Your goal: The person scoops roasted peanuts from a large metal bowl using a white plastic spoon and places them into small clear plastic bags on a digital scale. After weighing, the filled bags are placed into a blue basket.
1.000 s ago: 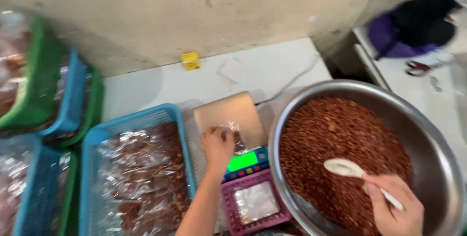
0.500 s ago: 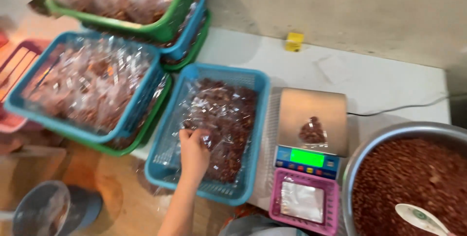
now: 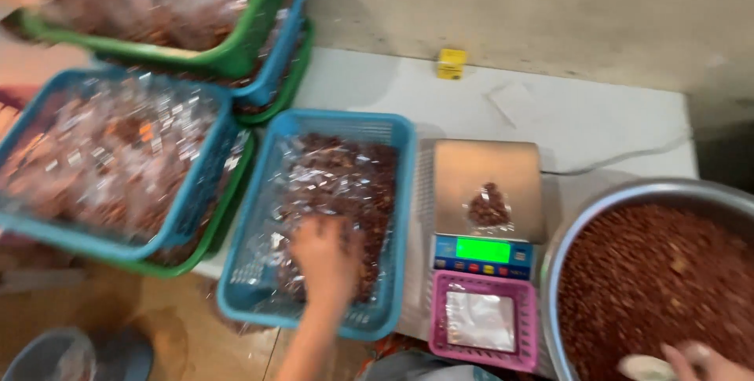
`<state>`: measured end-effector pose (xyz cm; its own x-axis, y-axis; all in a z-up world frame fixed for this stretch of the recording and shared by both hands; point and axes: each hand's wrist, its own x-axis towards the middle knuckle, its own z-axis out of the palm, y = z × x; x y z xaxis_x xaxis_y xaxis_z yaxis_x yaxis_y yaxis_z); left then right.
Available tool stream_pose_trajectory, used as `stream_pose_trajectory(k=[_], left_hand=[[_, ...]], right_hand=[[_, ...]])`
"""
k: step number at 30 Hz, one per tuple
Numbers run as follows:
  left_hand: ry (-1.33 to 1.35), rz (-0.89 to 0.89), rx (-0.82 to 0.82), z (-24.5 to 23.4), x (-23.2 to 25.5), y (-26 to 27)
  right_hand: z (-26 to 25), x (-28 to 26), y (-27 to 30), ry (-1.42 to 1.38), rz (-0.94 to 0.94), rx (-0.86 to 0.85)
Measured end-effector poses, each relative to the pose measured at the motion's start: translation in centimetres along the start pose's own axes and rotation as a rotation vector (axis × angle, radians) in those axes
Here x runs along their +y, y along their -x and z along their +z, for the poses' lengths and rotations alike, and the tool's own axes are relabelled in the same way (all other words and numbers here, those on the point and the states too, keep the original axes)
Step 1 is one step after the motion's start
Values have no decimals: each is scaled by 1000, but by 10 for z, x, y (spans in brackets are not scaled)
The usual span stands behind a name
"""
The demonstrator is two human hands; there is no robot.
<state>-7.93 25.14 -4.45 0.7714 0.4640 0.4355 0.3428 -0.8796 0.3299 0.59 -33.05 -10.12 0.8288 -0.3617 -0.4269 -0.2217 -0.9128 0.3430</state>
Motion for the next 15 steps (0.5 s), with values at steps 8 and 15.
stream_pose_trajectory(k=[8, 15], left_hand=[[412, 630, -640, 104, 124, 120], [182, 777, -545, 112, 137, 128]], right_hand=[[-54, -34, 84, -1135, 103, -271], [-64, -71, 73, -997, -109, -169]])
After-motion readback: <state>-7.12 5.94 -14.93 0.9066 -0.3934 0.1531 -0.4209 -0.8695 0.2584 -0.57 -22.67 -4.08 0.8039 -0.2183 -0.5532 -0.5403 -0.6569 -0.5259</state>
